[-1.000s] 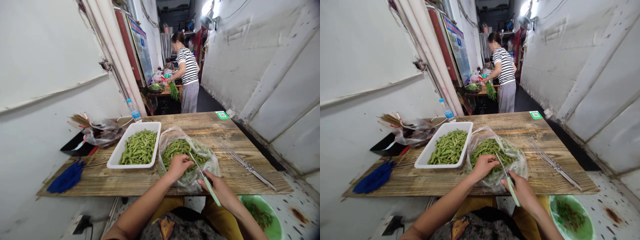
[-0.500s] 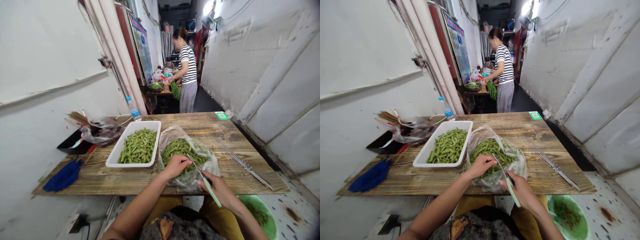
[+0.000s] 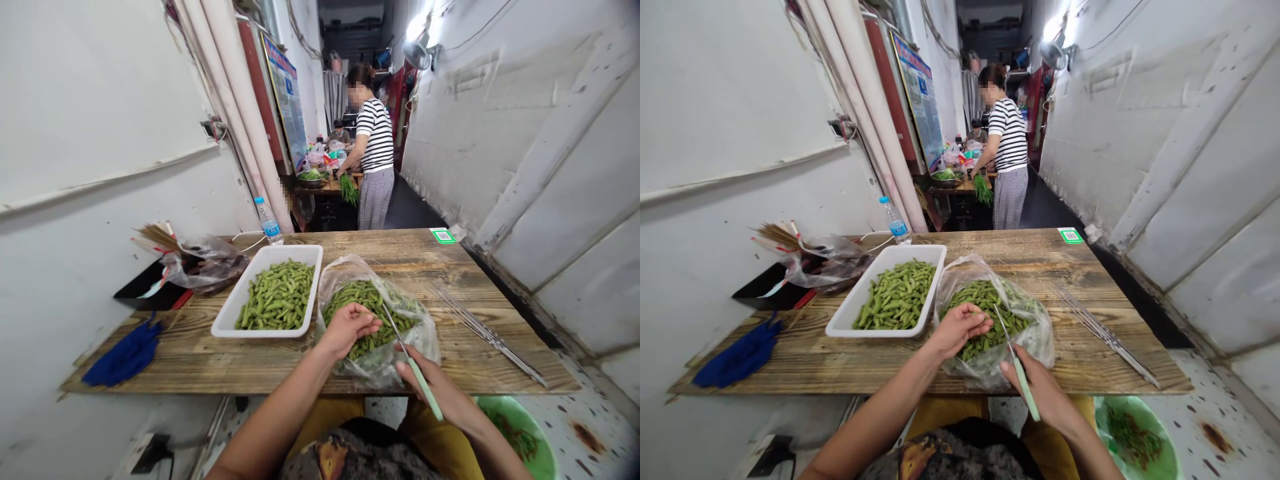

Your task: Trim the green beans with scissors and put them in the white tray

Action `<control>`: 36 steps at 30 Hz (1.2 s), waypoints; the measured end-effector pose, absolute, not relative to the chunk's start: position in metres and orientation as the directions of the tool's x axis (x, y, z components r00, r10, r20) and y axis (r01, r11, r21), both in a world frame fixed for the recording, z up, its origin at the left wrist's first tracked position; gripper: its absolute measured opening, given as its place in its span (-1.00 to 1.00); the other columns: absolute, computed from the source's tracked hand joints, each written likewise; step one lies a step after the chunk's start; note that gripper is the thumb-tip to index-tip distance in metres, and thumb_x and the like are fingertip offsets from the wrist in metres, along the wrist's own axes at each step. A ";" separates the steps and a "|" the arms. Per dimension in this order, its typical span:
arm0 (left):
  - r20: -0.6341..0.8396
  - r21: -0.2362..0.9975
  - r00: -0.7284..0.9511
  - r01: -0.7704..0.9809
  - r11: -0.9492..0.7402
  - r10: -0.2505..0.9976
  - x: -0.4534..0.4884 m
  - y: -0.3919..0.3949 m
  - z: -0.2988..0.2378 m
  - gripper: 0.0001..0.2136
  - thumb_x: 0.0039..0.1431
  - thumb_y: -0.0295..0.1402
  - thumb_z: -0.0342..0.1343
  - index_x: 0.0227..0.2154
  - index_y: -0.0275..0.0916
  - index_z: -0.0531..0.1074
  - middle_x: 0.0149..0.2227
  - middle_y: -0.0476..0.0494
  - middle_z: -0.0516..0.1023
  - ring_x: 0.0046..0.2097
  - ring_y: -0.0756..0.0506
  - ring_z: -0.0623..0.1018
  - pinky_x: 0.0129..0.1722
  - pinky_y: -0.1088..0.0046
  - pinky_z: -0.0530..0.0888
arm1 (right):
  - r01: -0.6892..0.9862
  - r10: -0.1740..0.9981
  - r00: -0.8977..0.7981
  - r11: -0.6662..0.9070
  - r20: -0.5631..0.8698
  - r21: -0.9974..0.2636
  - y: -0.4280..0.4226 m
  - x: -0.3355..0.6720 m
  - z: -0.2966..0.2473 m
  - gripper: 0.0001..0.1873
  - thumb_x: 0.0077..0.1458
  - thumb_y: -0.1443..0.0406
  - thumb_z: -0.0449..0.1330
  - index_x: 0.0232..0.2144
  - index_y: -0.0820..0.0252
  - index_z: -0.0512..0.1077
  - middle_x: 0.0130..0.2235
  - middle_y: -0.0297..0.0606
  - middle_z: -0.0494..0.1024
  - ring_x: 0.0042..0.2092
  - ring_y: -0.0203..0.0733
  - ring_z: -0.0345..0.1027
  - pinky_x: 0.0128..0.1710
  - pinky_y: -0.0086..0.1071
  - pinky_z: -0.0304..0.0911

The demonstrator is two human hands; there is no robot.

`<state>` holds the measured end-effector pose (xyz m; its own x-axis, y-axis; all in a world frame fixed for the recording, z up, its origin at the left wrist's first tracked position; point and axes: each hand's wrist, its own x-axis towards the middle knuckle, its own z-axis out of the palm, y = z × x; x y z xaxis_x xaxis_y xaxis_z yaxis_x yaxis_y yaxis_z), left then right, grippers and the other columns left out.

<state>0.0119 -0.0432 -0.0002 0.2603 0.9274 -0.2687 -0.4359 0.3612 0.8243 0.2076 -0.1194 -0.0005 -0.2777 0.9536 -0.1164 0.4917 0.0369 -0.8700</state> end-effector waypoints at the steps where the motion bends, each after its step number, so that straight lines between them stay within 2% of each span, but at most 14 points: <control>1: -0.273 0.806 0.243 -0.471 0.359 0.931 0.013 -0.044 0.000 -0.64 -0.28 -0.35 0.40 -0.50 -0.32 0.30 -0.47 -0.08 0.52 -0.29 -0.06 0.58 -0.24 0.46 0.47 | 0.491 0.956 -0.268 0.032 -0.116 -0.870 -0.120 0.206 0.000 -0.42 0.10 -0.02 0.03 0.04 0.21 0.35 -0.07 -0.11 0.53 -0.01 0.04 0.36 0.05 -0.17 0.20; 4: -0.279 0.764 0.257 -0.524 0.376 0.925 0.019 -0.047 0.000 -0.65 -0.29 -0.37 0.40 -0.54 -0.33 0.29 -0.50 -0.06 0.51 -0.30 -0.04 0.57 -0.27 0.50 0.46 | 0.487 0.960 -0.262 0.039 -0.103 -0.873 -0.119 0.203 0.001 -0.41 0.06 -0.05 0.06 0.00 0.21 0.39 -0.14 -0.11 0.56 -0.04 0.05 0.38 0.01 -0.19 0.23; 6: -0.257 0.759 0.259 -0.542 0.361 0.931 0.024 -0.050 -0.002 -0.66 -0.29 -0.36 0.40 -0.55 -0.33 0.31 -0.51 -0.04 0.50 -0.39 0.02 0.53 -0.36 0.56 0.43 | 0.482 0.962 -0.258 0.045 -0.092 -0.875 -0.118 0.201 0.000 -0.41 0.04 -0.06 0.08 -0.03 0.22 0.41 -0.17 -0.11 0.57 -0.06 0.05 0.39 -0.01 -0.21 0.25; 10: -0.215 0.773 0.178 -0.570 0.279 0.960 0.034 -0.056 -0.007 -0.67 -0.32 -0.38 0.40 -0.61 -0.34 0.30 -0.58 0.04 0.43 -0.56 0.17 0.33 -0.55 0.66 0.23 | 0.460 0.966 -0.243 0.038 -0.085 -0.887 -0.117 0.201 0.000 -0.42 0.06 -0.04 0.07 0.00 0.21 0.38 -0.31 -0.18 0.57 -0.15 0.01 0.41 -0.11 -0.22 0.30; 17: -0.268 0.785 0.144 -0.541 0.302 0.953 0.043 -0.064 -0.012 -0.66 -0.35 -0.33 0.40 -0.63 -0.33 0.31 -0.63 0.07 0.36 -0.55 0.13 0.31 -0.48 0.60 0.24 | 0.415 0.961 -0.252 0.002 -0.113 -0.910 -0.118 0.198 -0.005 -0.48 0.04 -0.05 0.10 -0.13 0.21 0.43 -0.56 -0.34 0.44 -0.44 -0.17 0.35 -0.43 -0.38 0.28; 21: -0.239 0.852 0.095 -0.457 0.256 0.966 0.033 -0.055 -0.013 -0.70 -0.26 -0.31 0.34 -0.56 -0.30 0.32 -0.59 0.05 0.37 -0.53 0.09 0.35 -0.50 0.58 0.26 | 0.409 0.957 -0.257 -0.020 -0.136 -0.912 -0.118 0.200 -0.010 -0.51 0.02 -0.07 0.11 -0.24 0.22 0.45 -0.58 -0.36 0.41 -0.49 -0.22 0.30 -0.48 -0.41 0.24; 24: -0.078 0.949 -0.018 -0.306 0.069 0.997 0.016 -0.036 -0.006 -0.73 -0.07 -0.27 0.20 -0.29 -0.26 0.38 -0.46 0.00 0.42 -0.45 0.03 0.42 -0.49 0.55 0.28 | 0.423 0.958 -0.246 -0.032 -0.149 -0.905 -0.117 0.205 -0.009 -0.48 0.02 -0.06 0.10 -0.18 0.22 0.43 -0.52 -0.32 0.46 -0.42 -0.17 0.35 -0.42 -0.38 0.28; 26: 0.021 0.996 -0.005 -0.091 -0.022 1.000 0.006 -0.022 0.001 -0.73 0.06 -0.26 0.07 -0.17 -0.24 0.39 -0.40 -0.04 0.45 -0.41 0.01 0.42 -0.46 0.53 0.30 | 0.432 0.960 -0.237 -0.035 -0.151 -0.901 -0.117 0.208 -0.007 -0.44 0.03 -0.06 0.09 -0.08 0.21 0.40 -0.45 -0.28 0.49 -0.35 -0.12 0.38 -0.34 -0.34 0.31; 27: 0.057 0.997 0.030 0.048 -0.059 0.998 0.002 -0.016 0.004 -0.74 0.10 -0.25 0.02 -0.18 -0.24 0.41 -0.39 -0.06 0.46 -0.40 0.00 0.42 -0.43 0.51 0.32 | 0.434 0.960 -0.233 -0.037 -0.152 -0.900 -0.117 0.210 -0.006 -0.42 0.04 -0.06 0.09 -0.04 0.20 0.37 -0.42 -0.26 0.51 -0.32 -0.10 0.39 -0.31 -0.32 0.31; 29: 0.117 0.935 0.127 0.321 -0.153 0.985 -0.003 -0.008 0.009 -0.77 0.10 -0.25 0.02 -0.24 -0.22 0.46 -0.39 -0.08 0.48 -0.36 -0.04 0.44 -0.32 0.45 0.34 | 0.439 0.963 -0.222 -0.044 -0.155 -0.897 -0.118 0.212 -0.006 -0.39 0.06 -0.06 0.06 0.04 0.19 0.32 -0.37 -0.24 0.53 -0.26 -0.06 0.40 -0.25 -0.28 0.32; 31: 0.158 0.821 0.229 0.510 -0.257 0.960 -0.003 -0.003 0.010 -0.86 0.01 -0.30 0.12 -0.38 -0.21 0.49 -0.41 -0.09 0.50 -0.28 -0.10 0.45 -0.19 0.38 0.34 | 0.444 0.965 -0.206 -0.053 -0.160 -0.895 -0.119 0.213 -0.007 -0.38 0.08 -0.05 0.04 0.07 0.19 0.29 -0.34 -0.22 0.54 -0.23 -0.04 0.41 -0.21 -0.25 0.32; 33: 0.172 0.749 0.268 0.589 -0.303 0.948 0.000 -0.001 0.007 -0.96 -0.10 -0.39 0.20 -0.57 -0.22 0.46 -0.48 -0.13 0.48 -0.23 -0.16 0.46 -0.09 0.32 0.30 | 0.453 0.967 -0.197 -0.053 -0.158 -0.890 -0.120 0.213 -0.008 -0.38 0.08 -0.05 0.03 0.07 0.20 0.30 -0.28 -0.19 0.56 -0.19 -0.02 0.42 -0.16 -0.21 0.31; 36: 0.188 0.761 0.206 0.588 -0.275 0.960 0.002 0.004 0.002 -0.74 -0.18 -0.51 0.21 -0.80 -0.22 0.27 -0.62 -0.16 0.36 -0.21 -0.24 0.47 -0.01 0.27 0.24 | 0.481 0.967 -0.204 -0.033 -0.149 -0.876 -0.120 0.214 -0.009 -0.40 0.08 -0.03 0.05 0.03 0.24 0.33 -0.14 -0.11 0.55 -0.09 0.03 0.39 -0.04 -0.17 0.26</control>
<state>0.0025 0.0036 0.0023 0.2063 0.9603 0.1879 0.5881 -0.2752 0.7605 0.2142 -0.1200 -0.0094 -0.2044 0.9675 -0.1490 0.4809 -0.0333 -0.8761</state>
